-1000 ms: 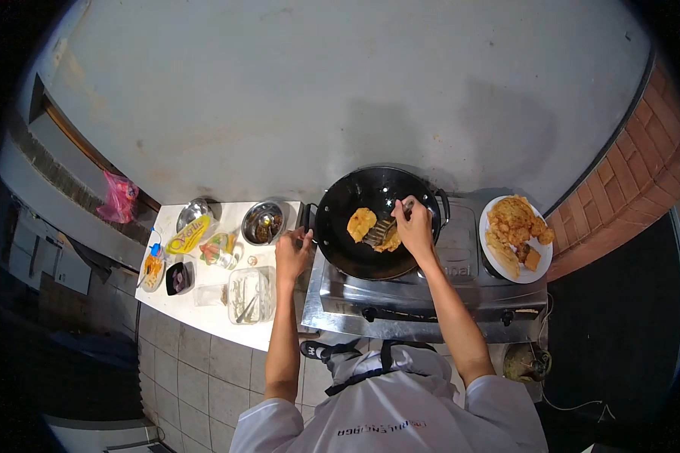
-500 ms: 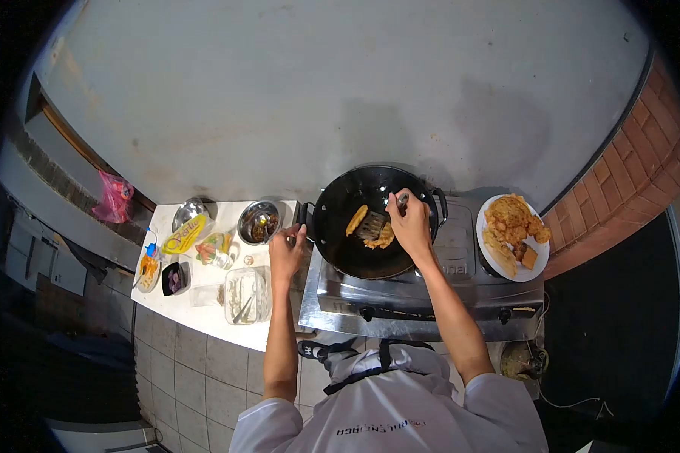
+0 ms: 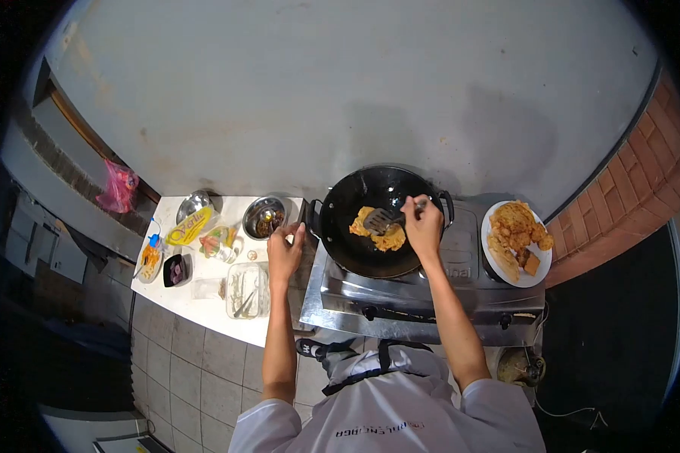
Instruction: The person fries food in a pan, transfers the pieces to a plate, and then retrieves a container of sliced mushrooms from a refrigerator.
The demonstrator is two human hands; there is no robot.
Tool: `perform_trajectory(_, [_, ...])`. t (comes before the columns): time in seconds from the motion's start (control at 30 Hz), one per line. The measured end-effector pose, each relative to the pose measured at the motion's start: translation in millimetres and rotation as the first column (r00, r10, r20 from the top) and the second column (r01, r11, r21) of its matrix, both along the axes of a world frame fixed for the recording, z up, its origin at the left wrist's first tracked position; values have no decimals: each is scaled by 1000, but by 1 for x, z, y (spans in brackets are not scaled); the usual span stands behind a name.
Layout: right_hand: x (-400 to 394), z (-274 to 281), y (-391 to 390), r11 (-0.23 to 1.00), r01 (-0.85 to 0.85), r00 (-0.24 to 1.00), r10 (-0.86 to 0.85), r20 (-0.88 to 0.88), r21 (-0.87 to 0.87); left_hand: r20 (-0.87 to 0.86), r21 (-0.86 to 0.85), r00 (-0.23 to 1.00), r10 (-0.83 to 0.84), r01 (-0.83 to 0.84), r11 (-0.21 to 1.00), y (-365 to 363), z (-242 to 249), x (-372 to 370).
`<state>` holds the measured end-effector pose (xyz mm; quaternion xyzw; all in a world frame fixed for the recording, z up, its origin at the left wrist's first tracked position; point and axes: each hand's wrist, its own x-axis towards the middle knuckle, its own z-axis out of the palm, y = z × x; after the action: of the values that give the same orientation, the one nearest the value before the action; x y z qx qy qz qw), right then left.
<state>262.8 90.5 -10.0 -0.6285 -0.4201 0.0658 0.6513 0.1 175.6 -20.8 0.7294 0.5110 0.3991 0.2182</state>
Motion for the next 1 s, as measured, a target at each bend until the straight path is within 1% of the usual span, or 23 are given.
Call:
perform_trajectory(0.03, [4, -3, -5, 999, 23, 1000, -23, 9, -30, 26, -63, 1000, 8, -7, 998, -2, 1, 0])
perform_trajectory(0.07, [10, -9, -8, 997, 50, 998, -49, 31, -54, 25, -69, 1000, 10, -8, 998, -2, -2, 0])
perform_trajectory(0.17, [8, -7, -14, 997, 68, 998, -69, -7, -38, 19, -55, 1000, -9, 10, 998, 0, -7, 3])
perform_trajectory(0.23, [4, -9, -15, 999, 32, 999, -31, -23, 26, 66, -92, 998, -5, 11, 996, 0, -7, 8])
perform_trajectory(0.27, [2, -14, -13, 999, 3, 998, 0, -60, 42, 68, -94, 998, -9, 15, 996, 3, -11, 8])
perform_trajectory(0.33, [-2, -21, -11, 1000, -5, 1000, 5, 4, -6, 99, -69, 994, -42, 49, 996, 9, -19, 8])
perform_trajectory(0.4, [-3, -25, -9, 1000, -3, 1000, 3, -4, -1, 106, -84, 993, -45, 53, 995, 12, -22, 9])
perform_trajectory(0.43, [-2, -25, -8, 999, 5, 1000, -5, 1, -40, 114, -101, 993, -42, 53, 993, 12, -23, 10])
perform_trajectory(0.47, [-1, -26, -7, 997, 13, 1000, -12, 6, -80, 114, -102, 993, -41, 53, 993, 12, -24, 10])
perform_trajectory(0.5, [-1, -23, -6, 997, 12, 1000, -12, 6, -82, 102, -106, 994, -39, 50, 993, 13, -25, 11])
perform_trajectory(0.57, [2, -17, -5, 996, -8, 995, 17, 101, -88, 89, -112, 995, -39, 49, 993, 14, -27, 11])
perform_trajectory(0.67, [5, -21, 0, 995, 10, 995, 0, 104, -102, 87, -97, 994, -69, 77, 992, 14, -28, 11])
perform_trajectory(0.8, [1, -16, 1, 991, 14, 994, 0, 106, -133, 68, -149, 996, -59, 69, 986, 16, -28, 11])
perform_trajectory(0.87, [-1, -11, 0, 993, -7, 993, 21, 119, -114, 69, -161, 996, -61, 71, 984, 15, -25, 12])
perform_trajectory(0.93, [-2, -8, -2, 991, -9, 994, 24, 107, -133, 32, -155, 999, -14, 18, 988, 12, -16, 16])
perform_trajectory(1.0, [-1, -10, -2, 991, -37, 994, 50, 97, -126, 15, -144, 1000, -11, 13, 989, 12, -15, 18])
